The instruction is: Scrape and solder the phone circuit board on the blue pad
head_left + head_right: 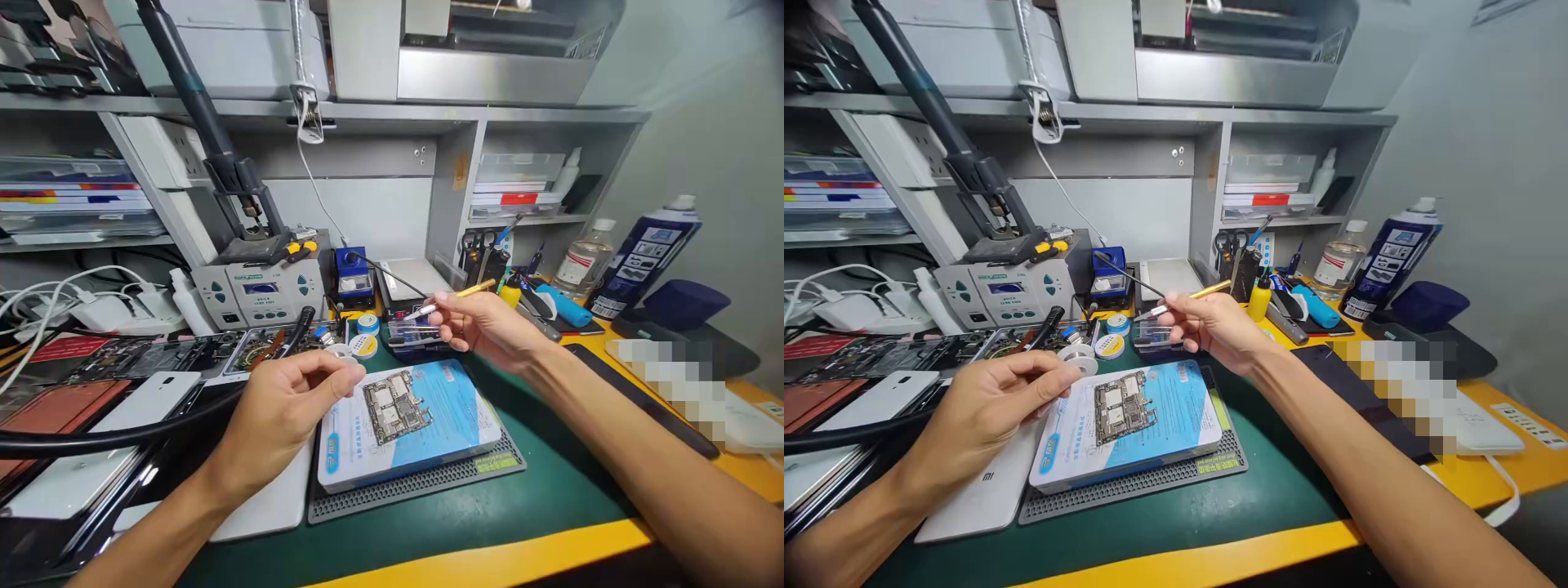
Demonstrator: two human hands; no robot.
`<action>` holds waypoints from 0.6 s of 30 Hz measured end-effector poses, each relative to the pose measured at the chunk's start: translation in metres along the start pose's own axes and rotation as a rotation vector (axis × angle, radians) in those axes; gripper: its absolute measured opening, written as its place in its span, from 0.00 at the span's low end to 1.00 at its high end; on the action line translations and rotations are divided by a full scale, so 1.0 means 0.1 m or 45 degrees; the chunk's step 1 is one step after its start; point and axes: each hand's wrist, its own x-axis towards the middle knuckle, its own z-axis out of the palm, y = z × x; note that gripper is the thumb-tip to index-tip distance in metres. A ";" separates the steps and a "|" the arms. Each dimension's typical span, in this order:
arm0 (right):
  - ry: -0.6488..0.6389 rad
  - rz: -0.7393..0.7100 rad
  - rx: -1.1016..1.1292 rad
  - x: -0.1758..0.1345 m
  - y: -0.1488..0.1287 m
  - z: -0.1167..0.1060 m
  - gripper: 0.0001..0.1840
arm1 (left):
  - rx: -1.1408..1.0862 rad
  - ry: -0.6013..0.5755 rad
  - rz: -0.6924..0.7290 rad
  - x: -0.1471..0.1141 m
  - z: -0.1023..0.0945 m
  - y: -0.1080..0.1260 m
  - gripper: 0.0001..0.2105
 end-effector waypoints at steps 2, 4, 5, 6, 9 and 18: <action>0.020 0.017 0.017 0.02 0.02 -0.02 0.07 | 0.013 -0.009 0.011 -0.02 0.01 0.03 0.13; 0.012 0.039 0.019 0.03 0.05 -0.02 0.08 | 0.039 -0.013 0.030 -0.04 0.02 0.05 0.13; 0.002 0.051 0.016 0.03 0.08 0.00 0.08 | 0.053 -0.018 0.040 -0.05 0.02 0.06 0.13; -0.007 0.062 0.011 0.03 0.10 0.01 0.09 | 0.065 -0.025 0.052 -0.05 0.02 0.06 0.13; -0.028 0.101 -0.009 0.02 0.15 0.06 0.10 | 0.102 -0.052 0.074 -0.06 0.02 0.08 0.13; -0.042 0.152 -0.027 0.02 0.16 0.11 0.13 | 0.187 -0.166 0.147 -0.20 -0.09 -0.13 0.09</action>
